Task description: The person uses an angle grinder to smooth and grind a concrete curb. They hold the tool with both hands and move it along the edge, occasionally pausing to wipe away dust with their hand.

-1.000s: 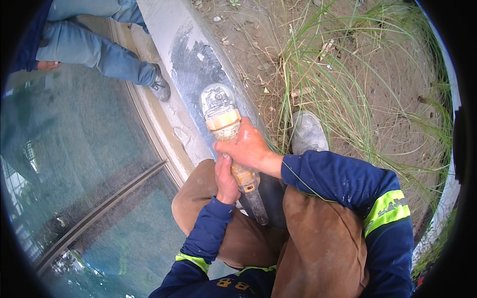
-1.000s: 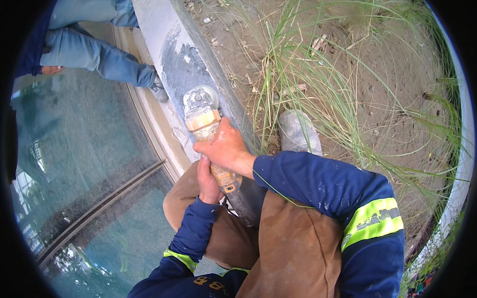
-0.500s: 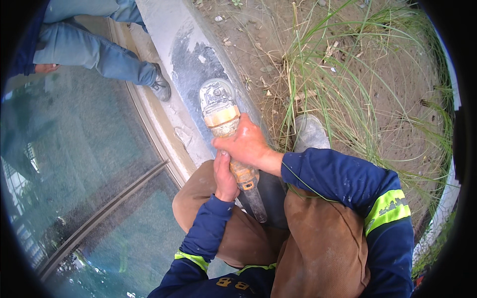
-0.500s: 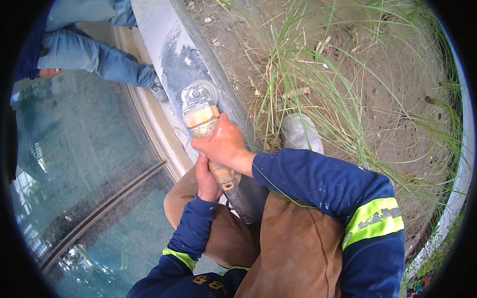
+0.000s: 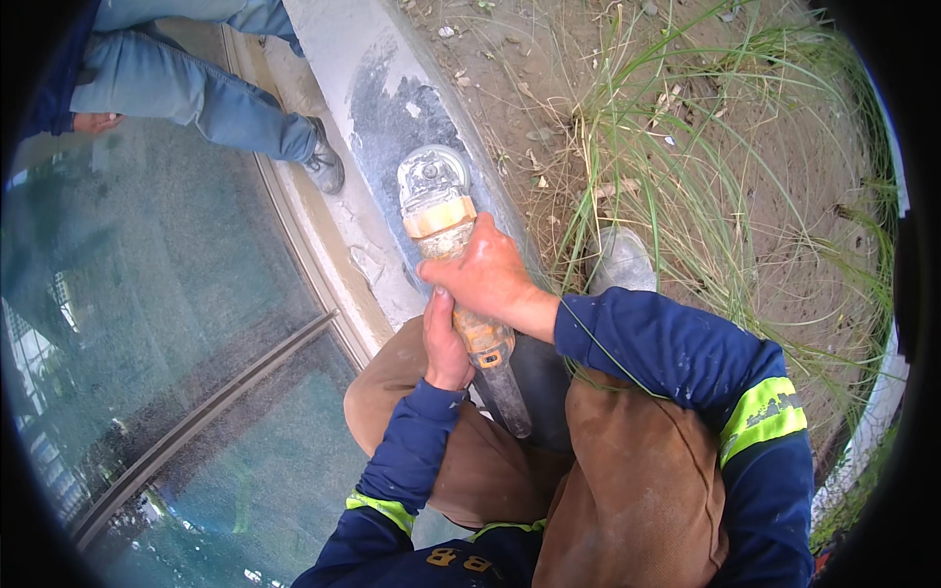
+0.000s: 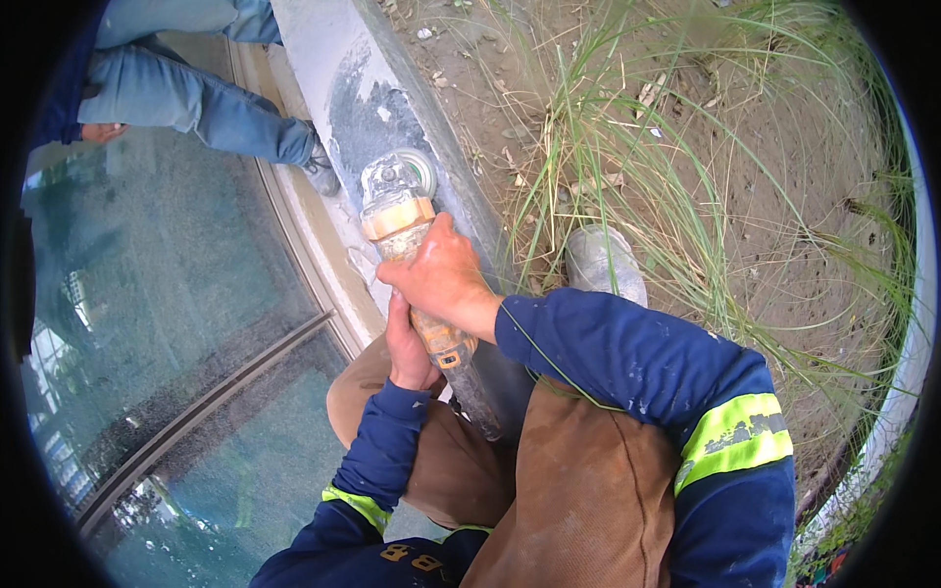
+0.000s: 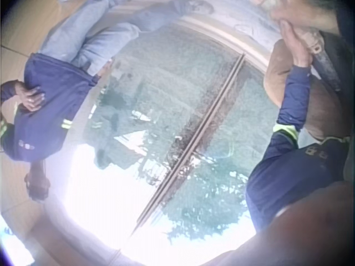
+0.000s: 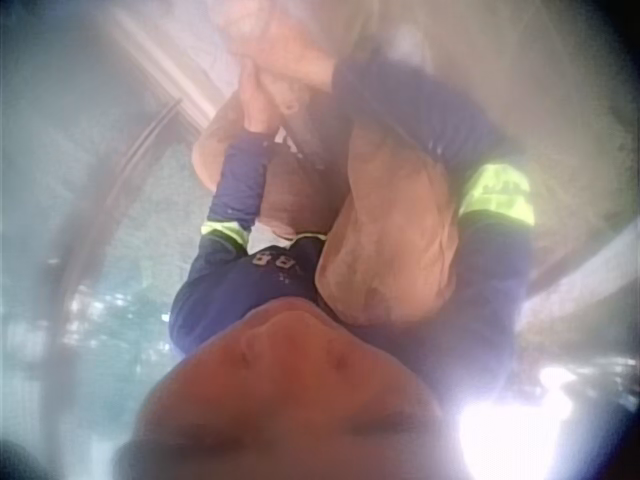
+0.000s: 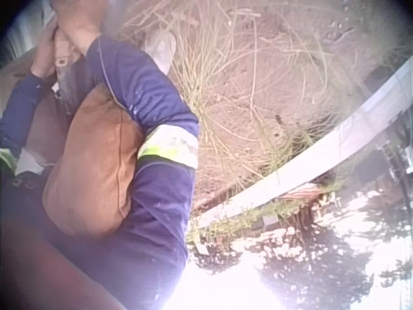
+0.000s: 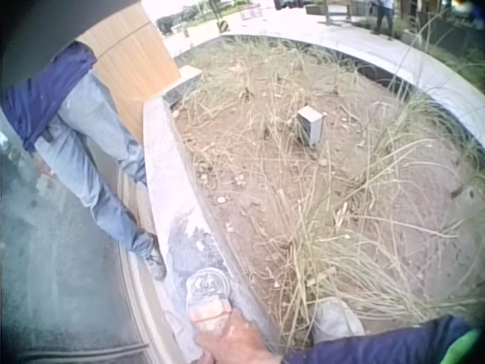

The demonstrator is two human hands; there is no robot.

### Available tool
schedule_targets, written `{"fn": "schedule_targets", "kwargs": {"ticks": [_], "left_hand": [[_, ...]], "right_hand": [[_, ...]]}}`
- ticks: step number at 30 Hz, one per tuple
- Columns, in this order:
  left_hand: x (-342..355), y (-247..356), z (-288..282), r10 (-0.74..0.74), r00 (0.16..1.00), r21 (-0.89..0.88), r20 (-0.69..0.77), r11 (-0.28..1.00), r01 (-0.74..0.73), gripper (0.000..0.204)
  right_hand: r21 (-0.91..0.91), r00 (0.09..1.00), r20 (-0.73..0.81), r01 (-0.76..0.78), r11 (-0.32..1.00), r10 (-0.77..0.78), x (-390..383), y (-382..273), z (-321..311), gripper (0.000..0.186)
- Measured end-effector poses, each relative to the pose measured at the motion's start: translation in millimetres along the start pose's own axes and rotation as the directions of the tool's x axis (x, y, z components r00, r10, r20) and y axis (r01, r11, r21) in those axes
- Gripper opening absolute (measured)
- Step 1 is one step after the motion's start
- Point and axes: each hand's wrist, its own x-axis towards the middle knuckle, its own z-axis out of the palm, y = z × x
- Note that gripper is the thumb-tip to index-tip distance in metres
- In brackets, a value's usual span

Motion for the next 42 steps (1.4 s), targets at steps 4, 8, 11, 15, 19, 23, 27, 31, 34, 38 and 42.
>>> {"fn": "schedule_targets", "kwargs": {"ticks": [4, 8, 11, 15, 19, 23, 27, 31, 34, 38, 42], "left_hand": [[0.6, 1.1, 1.1, 0.013, 1.0, 0.01, 0.005, 1.0, -0.013, 0.049], [6.6, 7.0, 3.2, 0.01, 1.0, 0.118, -0.018, 0.993, -0.008, 0.055], [9.9, 5.7, 1.5, 0.012, 1.0, 0.092, -0.015, 0.996, -0.011, 0.055], [8.3, 9.0, 6.2, 0.006, 1.0, 0.09, -0.029, 0.996, -0.003, 0.054], [8.9, 10.2, 6.2, -0.014, 0.999, 0.096, -0.047, 0.995, 0.018, 0.054], [7.4, 5.9, 2.5, -0.015, 1.0, 0.049, -0.024, 0.999, 0.016, 0.055], [11.7, 6.2, 1.6, -0.016, 1.0, 0.059, -0.02, 0.998, 0.017, 0.056], [11.0, 6.1, 4.6, -0.007, 0.999, 0.055, -0.045, 0.998, 0.009, 0.055], [11.1, 9.8, 8.4, -0.002, 1.0, 0.063, -0.029, 0.998, 0.004, 0.055], [13.7, 12.1, 7.5, -0.019, 1.0, 0.062, -0.016, 0.998, 0.02, 0.055], [13.2, 11.3, 7.2, -0.028, 0.999, 0.033, -0.045, 0.999, 0.03, 0.055]], "right_hand": [[-0.022, 1.0, 0.023, 0.008, 1.0, -0.007, 0.5, -2.6, -2.2, 0.08], [-0.001, 0.999, -0.032, 0.007, 1.0, -0.007, 4.6, -4.9, -0.4, 0.08], [-0.022, 0.999, -0.034, 0.011, 1.0, -0.012, 6.5, -6.9, -1.7, 0.08], [-0.001, 1.0, 0.0, -0.006, 1.0, 0.006, 6.1, -11.1, -5.6, 0.08], [-0.005, 1.0, -0.01, -0.005, 1.0, 0.005, 7.4, -11.3, -5.3, 0.08], [-0.025, 0.999, -0.008, 0.032, 0.999, -0.032, 8.1, -5.9, -1.4, 0.081], [-0.02, 1.0, -0.019, 0.001, 1.0, -0.001, 7.7, -11.3, -5.5, 0.081], [-0.034, 1.0, 0.002, 0.003, 0.999, -0.003, 10.2, -10.8, -5.2, 0.081], [-0.028, 1.0, -0.007, 0.004, 1.0, -0.004, 10.7, -11.5, -5.5, 0.08], [-0.021, 1.0, -0.017, 0.019, 1.0, -0.019, 12.7, -14.8, -7.4, 0.081], [-0.042, 1.0, 0.007, 0.004, 0.999, -0.004, 13.0, -18.3, -7.4, 0.08]]}}
